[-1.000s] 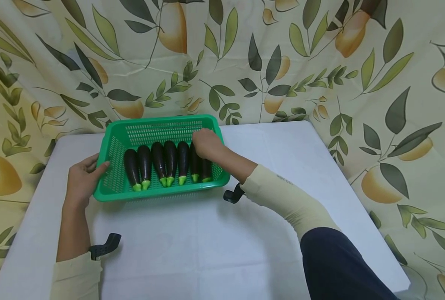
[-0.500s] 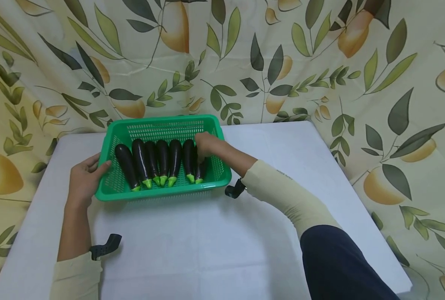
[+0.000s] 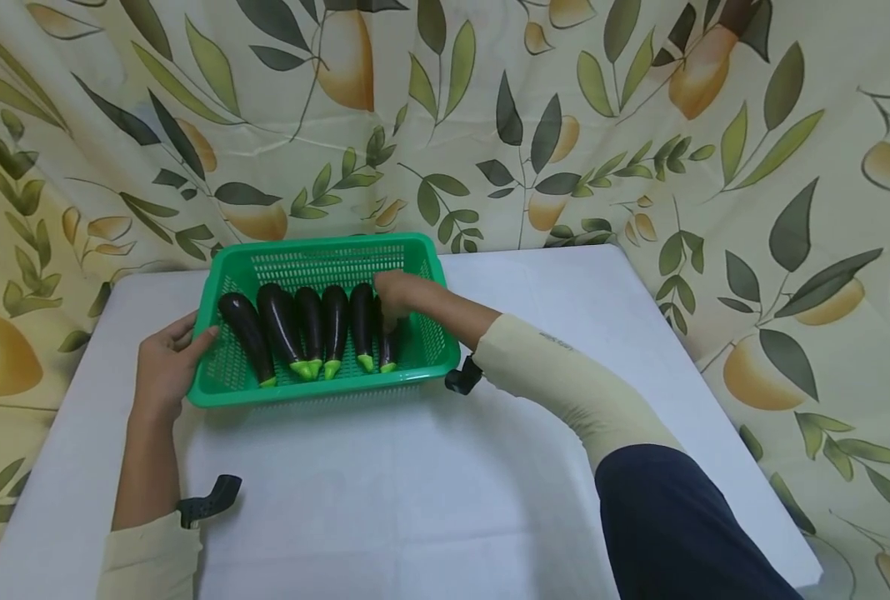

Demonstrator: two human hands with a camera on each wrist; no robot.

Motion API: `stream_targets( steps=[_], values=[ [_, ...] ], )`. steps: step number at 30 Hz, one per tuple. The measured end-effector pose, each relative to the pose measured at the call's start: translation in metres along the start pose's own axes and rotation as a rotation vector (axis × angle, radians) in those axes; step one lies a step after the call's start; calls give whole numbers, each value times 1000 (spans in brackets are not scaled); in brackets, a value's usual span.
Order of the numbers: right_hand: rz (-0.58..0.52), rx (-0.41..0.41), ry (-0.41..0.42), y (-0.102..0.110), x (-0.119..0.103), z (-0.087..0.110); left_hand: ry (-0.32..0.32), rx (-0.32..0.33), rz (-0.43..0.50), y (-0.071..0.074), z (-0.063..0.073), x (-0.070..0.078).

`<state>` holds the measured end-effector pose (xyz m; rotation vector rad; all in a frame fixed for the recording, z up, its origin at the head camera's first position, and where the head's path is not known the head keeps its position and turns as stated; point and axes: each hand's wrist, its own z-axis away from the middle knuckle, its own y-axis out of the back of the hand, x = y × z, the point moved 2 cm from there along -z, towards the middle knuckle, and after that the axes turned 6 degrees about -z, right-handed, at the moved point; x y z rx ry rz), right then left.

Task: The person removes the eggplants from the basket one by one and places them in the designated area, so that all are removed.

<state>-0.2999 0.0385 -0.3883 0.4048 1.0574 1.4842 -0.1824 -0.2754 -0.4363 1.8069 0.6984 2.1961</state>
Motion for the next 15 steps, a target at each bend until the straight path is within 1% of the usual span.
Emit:
stream_targets(
  steps=[7, 11, 15],
  values=[
    [8, -47, 10, 1, -5, -3, -5, 8, 9, -1, 0, -2],
    [-17, -48, 14, 1, -8, -3, -15, 9, 22, -1, 0, -4],
    [-31, -35, 49, 0, -10, -6, -20, 5, 30, -1, -1, -4]
  ],
)
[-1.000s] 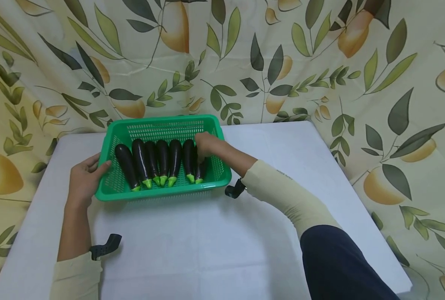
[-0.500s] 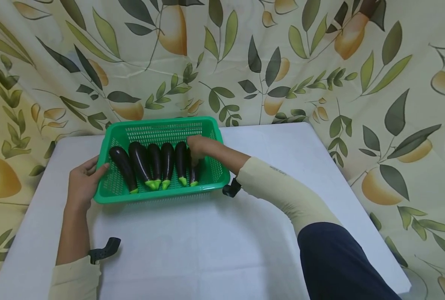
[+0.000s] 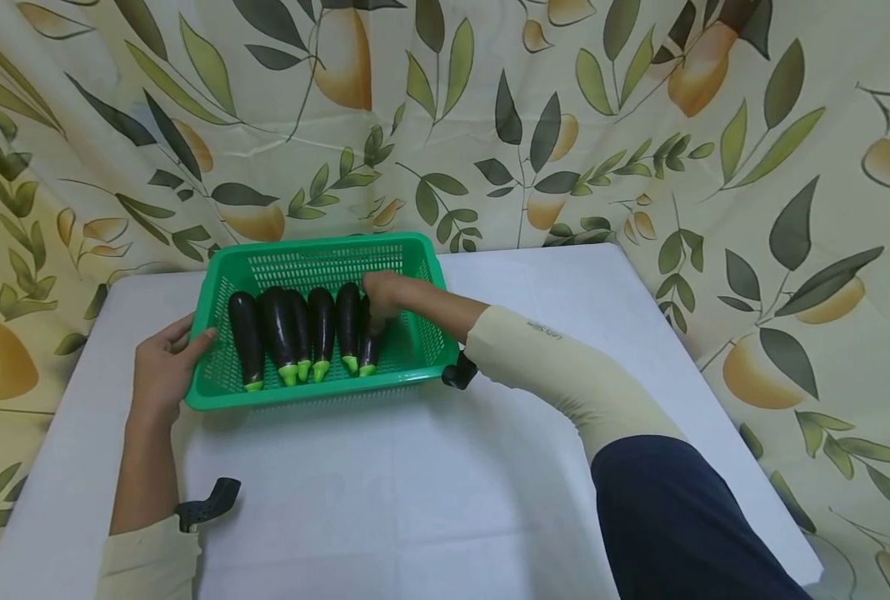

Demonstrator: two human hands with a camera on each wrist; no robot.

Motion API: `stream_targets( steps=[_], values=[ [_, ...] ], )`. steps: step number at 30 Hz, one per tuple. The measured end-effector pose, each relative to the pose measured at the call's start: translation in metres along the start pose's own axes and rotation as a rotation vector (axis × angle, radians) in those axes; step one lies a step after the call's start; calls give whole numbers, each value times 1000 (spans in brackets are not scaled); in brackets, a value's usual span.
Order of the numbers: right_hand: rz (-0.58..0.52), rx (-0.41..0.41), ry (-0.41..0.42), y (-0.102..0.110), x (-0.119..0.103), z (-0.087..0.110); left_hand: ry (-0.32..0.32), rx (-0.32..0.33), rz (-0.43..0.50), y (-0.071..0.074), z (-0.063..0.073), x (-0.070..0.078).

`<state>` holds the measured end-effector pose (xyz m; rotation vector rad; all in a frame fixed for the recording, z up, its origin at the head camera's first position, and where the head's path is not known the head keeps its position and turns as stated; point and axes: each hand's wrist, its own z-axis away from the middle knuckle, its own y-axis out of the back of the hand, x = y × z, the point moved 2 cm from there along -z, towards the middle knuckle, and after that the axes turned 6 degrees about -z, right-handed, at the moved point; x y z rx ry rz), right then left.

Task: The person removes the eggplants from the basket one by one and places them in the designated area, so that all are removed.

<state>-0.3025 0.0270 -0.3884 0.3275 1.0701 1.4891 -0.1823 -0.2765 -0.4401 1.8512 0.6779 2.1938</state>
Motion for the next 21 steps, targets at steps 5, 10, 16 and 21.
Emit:
stream_targets(
  steps=[5, 10, 16, 21],
  values=[
    [-84, -22, 30, 2, -4, -2, 16, 2, -5, 0, 0, 1],
    [-311, -75, -12, 2, -4, -1, 26, 0, -28, -2, 1, 1],
    [-431, -59, -48, 4, -5, -2, 19, 5, -44, -1, 2, 3],
    [-413, -24, -49, 3, -5, -5, 15, 11, -43, -1, 2, 3]
  ],
)
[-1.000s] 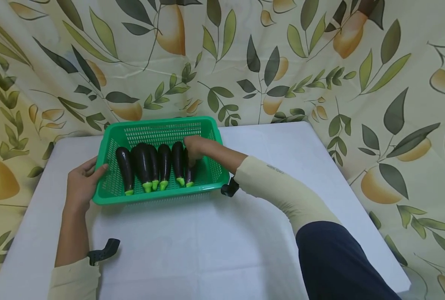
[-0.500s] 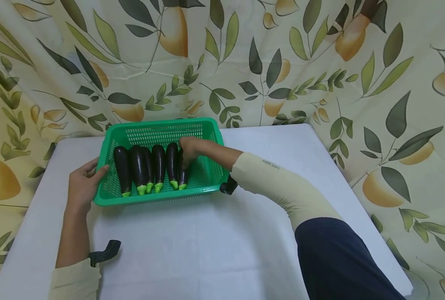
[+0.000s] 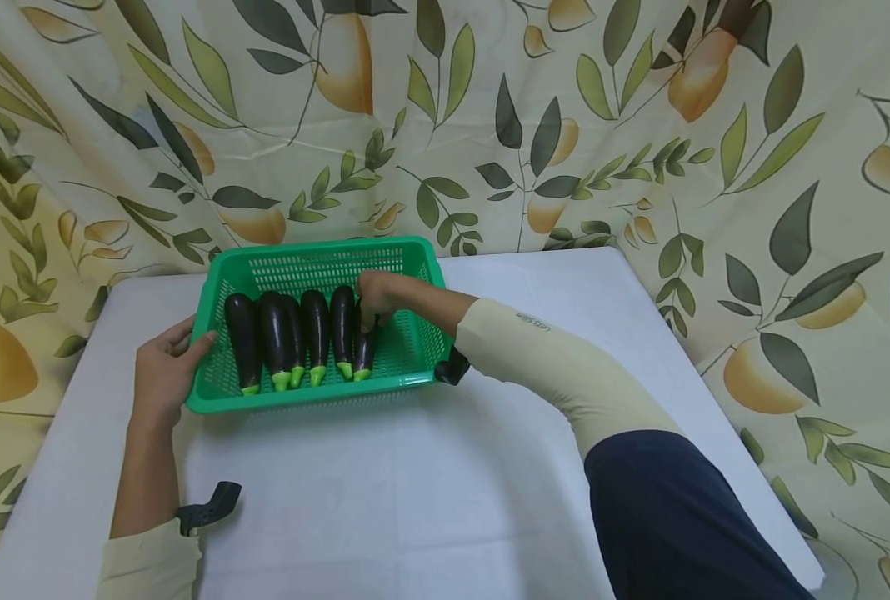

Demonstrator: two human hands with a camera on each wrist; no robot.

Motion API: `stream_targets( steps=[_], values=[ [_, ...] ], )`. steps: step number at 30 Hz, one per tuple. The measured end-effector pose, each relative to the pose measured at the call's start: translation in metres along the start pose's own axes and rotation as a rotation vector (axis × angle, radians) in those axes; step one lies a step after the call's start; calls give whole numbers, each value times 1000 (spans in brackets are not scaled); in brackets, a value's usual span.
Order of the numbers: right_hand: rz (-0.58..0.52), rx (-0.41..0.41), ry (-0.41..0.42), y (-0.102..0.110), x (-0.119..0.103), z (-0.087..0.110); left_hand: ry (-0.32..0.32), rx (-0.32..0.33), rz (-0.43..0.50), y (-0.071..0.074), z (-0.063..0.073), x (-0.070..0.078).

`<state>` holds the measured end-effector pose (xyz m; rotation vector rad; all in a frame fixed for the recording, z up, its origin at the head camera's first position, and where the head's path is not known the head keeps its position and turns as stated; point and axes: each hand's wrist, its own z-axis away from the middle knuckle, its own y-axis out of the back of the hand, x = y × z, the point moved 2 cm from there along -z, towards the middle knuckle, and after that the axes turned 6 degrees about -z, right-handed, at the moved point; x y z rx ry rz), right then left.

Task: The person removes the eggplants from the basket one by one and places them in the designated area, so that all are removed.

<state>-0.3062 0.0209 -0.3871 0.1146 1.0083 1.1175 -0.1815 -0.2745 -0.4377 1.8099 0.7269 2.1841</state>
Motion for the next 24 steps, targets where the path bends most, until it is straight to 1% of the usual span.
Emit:
stream_targets(
  steps=[2, 4, 7, 9, 11, 13, 18, 24],
  values=[
    [-2, 11, 2, -1, 0, -2, -1, 6, 2, 1, 0, -1],
    [22, 31, 24, -3, 0, -4, -2, 12, 6, 1, 0, 0],
    [41, 55, 79, -8, -3, -9, -6, 17, 15, 1, -1, 0],
    [18, 58, 133, -13, -5, -12, -9, 16, 21, 1, -1, -1],
    [-59, 44, 167, -19, -6, -15, -10, 12, 27, 0, -2, -1],
    [-135, 34, 181, -24, -6, -17, -10, 7, 27, -2, -3, -2],
    [-264, 26, 165, -29, -3, -22, 3, 4, 22, -2, -4, -3],
    [-458, -11, 150, -31, 2, -24, 24, 5, 2, 0, -4, -2]
  ],
)
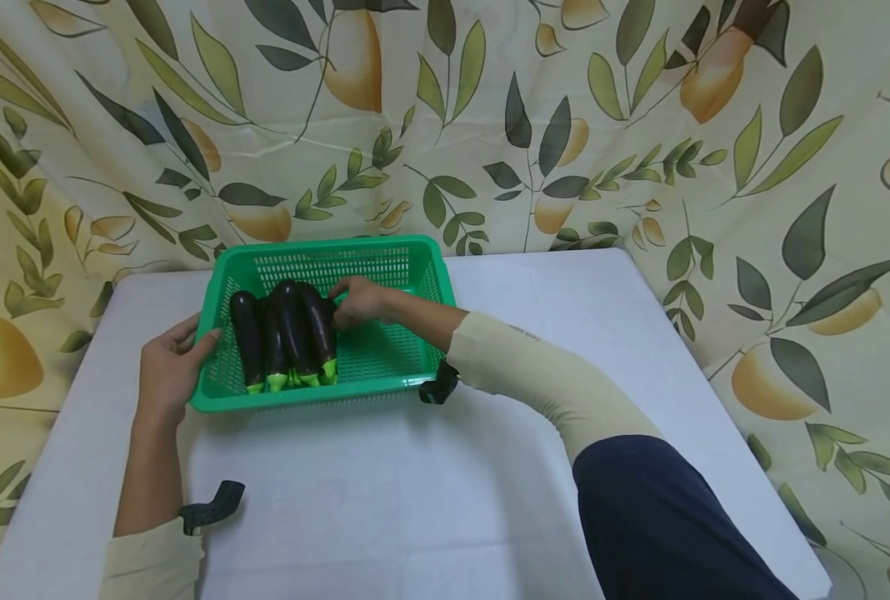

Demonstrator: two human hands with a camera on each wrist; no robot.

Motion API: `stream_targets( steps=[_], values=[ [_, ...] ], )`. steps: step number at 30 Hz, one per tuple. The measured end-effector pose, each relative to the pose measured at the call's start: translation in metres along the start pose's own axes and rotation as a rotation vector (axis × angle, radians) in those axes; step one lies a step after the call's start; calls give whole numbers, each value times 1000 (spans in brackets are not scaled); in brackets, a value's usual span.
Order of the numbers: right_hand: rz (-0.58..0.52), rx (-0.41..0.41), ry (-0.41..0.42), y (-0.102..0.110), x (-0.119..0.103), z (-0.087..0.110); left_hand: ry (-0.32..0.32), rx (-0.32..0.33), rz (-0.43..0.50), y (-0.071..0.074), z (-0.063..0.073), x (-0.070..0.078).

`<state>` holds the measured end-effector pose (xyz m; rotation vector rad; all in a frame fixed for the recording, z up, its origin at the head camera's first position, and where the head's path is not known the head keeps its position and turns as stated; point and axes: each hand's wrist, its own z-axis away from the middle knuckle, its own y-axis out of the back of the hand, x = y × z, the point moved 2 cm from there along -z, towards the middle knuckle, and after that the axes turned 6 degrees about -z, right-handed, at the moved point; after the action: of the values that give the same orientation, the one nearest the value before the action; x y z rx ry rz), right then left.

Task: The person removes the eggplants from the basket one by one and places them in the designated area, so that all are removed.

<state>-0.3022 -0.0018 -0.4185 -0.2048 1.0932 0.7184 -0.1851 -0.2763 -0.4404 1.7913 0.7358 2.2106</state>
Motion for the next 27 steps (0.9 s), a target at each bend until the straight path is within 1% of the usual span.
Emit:
stream_targets(
  steps=[2, 5, 10, 14, 23, 27],
  values=[
    [-48, -4, 8, 0, 2, 0, 4, 1, 5, 0, 0, 0],
    [-77, -9, 27, -1, 5, -2, -2, 1, 11, 0, 0, 0],
    [-73, 8, 72, -3, 11, -5, -23, -1, 26, -1, -1, -2],
    [-61, 19, 93, -2, 12, -7, -21, 1, 28, -1, -1, -2],
    [-1, 13, 136, -2, 10, -6, -13, 8, 22, 0, 1, 0],
    [20, -4, 164, -5, 8, -6, -21, 13, 31, 0, 1, 0]
  ],
)
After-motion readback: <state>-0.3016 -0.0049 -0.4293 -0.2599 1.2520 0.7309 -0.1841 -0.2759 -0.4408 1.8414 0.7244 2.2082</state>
